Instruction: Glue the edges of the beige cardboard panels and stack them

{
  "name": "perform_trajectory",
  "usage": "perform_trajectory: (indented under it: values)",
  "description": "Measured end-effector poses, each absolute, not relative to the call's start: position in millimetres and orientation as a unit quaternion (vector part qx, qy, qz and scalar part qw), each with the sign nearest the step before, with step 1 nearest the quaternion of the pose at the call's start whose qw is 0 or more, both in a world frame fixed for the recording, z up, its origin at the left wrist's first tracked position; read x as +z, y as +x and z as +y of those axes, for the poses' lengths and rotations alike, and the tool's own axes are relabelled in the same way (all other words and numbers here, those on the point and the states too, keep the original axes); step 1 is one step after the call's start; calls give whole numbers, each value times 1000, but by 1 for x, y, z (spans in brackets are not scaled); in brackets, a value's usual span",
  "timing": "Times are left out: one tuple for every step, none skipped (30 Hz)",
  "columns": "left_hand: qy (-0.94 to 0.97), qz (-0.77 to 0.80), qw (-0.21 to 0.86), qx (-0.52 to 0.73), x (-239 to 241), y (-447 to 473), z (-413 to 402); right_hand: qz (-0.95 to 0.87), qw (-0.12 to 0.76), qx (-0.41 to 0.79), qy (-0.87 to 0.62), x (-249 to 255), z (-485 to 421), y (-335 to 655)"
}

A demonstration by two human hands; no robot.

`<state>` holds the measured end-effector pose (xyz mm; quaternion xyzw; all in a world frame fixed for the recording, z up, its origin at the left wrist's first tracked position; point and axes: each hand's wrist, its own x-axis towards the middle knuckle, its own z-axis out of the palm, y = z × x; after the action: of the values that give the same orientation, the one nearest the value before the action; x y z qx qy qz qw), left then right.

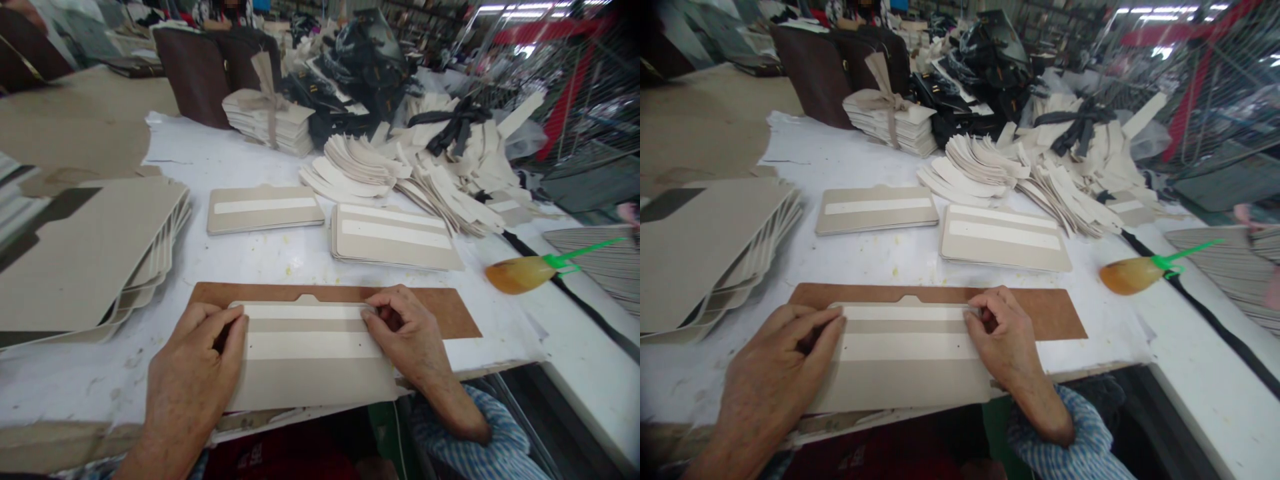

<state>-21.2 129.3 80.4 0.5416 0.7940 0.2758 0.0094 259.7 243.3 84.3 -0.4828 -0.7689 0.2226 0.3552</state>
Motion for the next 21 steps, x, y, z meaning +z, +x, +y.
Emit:
perform_trajectory:
  values:
    - [541, 795, 11, 275, 80, -21, 129, -772, 349, 223, -482, 85, 243, 260]
    - [542, 794, 15, 275, 81, -22, 129, -775, 341, 224, -482, 85, 243, 260]
    - [543, 793, 19, 275, 81, -22, 129, -778, 333, 225, -482, 86, 243, 260]
    - [543, 792, 24, 276, 81, -22, 129, -781, 326, 226, -482, 86, 243, 260]
    - [544, 791, 28, 277, 81, -22, 129, -784, 320, 226, -482, 87, 243, 260]
    - [543, 791, 29, 279, 81, -22, 130, -785, 318, 225, -481, 88, 243, 260]
    - [540, 793, 30, 280, 82, -22, 131, -787, 317, 224, -480, 89, 244, 259]
    - [535, 795, 27, 283, 82, -22, 132, -787, 317, 225, -478, 89, 245, 259]
    - [533, 796, 24, 285, 82, -21, 133, -787, 317, 228, -478, 90, 246, 259]
    - [532, 796, 20, 289, 82, -21, 134, -784, 317, 234, -479, 90, 247, 259]
    - [534, 793, 14, 293, 82, -20, 134, -780, 313, 251, -481, 89, 249, 261]
    - [540, 786, 7, 301, 82, -20, 134, -768, 308, 283, -485, 88, 251, 264]
    - [548, 775, -3, 313, 83, -20, 133, -747, 308, 325, -492, 87, 252, 269]
    - [554, 764, -21, 330, 83, -19, 132, -713, 322, 367, -503, 86, 253, 274]
    - [558, 751, -46, 350, 84, -18, 129, -671, 356, 398, -515, 85, 254, 280]
    - [562, 736, -75, 368, 86, -17, 127, -624, 408, 408, -526, 85, 253, 286]
    - [573, 718, -103, 381, 87, -16, 124, -584, 466, 395, -535, 85, 250, 290]
    - [589, 699, -127, 385, 89, -14, 122, -564, 512, 362, -537, 87, 247, 293]
    - [612, 679, -144, 379, 90, -12, 120, -576, 533, 324, -529, 89, 242, 293]
    - [641, 659, -149, 365, 91, -9, 119, -617, 526, 289, -509, 92, 237, 290]
    - [670, 641, -145, 345, 92, -6, 119, -676, 497, 259, -478, 95, 231, 285]
